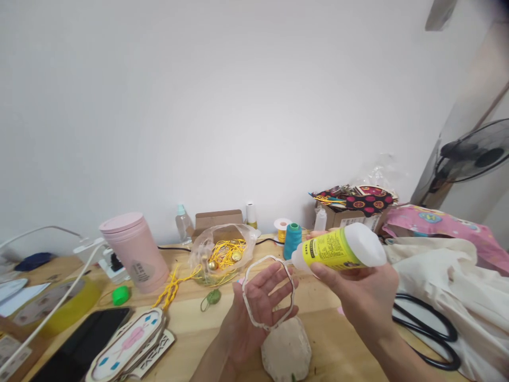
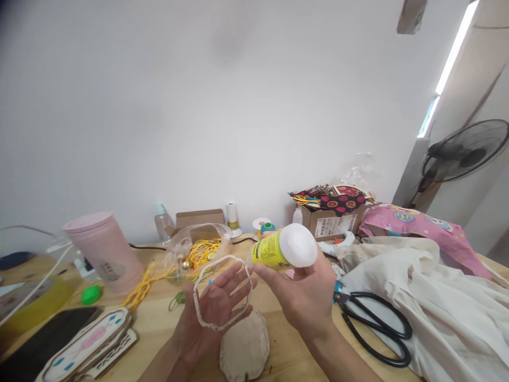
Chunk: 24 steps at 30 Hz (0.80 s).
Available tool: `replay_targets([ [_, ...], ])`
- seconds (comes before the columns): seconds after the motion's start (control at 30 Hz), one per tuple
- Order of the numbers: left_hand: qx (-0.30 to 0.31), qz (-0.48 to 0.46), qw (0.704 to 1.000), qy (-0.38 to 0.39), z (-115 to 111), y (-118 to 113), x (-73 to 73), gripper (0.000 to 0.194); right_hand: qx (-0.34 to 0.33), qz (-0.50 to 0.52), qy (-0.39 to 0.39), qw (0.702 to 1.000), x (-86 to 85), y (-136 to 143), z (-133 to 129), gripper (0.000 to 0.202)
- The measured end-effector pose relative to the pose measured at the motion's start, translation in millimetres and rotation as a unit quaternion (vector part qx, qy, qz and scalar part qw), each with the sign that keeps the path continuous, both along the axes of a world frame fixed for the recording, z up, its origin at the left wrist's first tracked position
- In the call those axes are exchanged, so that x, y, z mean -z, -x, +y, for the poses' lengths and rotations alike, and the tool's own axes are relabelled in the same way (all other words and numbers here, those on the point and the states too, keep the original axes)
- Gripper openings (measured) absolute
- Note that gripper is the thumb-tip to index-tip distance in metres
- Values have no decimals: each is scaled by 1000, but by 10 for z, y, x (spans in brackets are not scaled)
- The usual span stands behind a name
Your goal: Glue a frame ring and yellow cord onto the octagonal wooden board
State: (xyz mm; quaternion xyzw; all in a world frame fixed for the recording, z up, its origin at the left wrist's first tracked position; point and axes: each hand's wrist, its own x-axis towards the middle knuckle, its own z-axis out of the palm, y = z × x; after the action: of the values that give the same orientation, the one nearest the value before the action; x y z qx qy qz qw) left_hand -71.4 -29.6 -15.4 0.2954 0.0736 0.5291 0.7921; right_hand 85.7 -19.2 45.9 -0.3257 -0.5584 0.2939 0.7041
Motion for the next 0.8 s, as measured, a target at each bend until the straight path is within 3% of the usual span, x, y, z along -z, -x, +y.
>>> replay_targets([
  [0.33,6,10,1000,-8,-12,-16,-20,65,6,-21,-9,1000,57,-24,3,45],
  [0.5,9,6,1000,-5,-20,-33,-20,63,-28,-17,-20,999,78,-6,12,47],
  [0.8,-4,5,1000,-17,-12,14,-26,68,1,-14,-23,1000,44,-35,21,42],
])
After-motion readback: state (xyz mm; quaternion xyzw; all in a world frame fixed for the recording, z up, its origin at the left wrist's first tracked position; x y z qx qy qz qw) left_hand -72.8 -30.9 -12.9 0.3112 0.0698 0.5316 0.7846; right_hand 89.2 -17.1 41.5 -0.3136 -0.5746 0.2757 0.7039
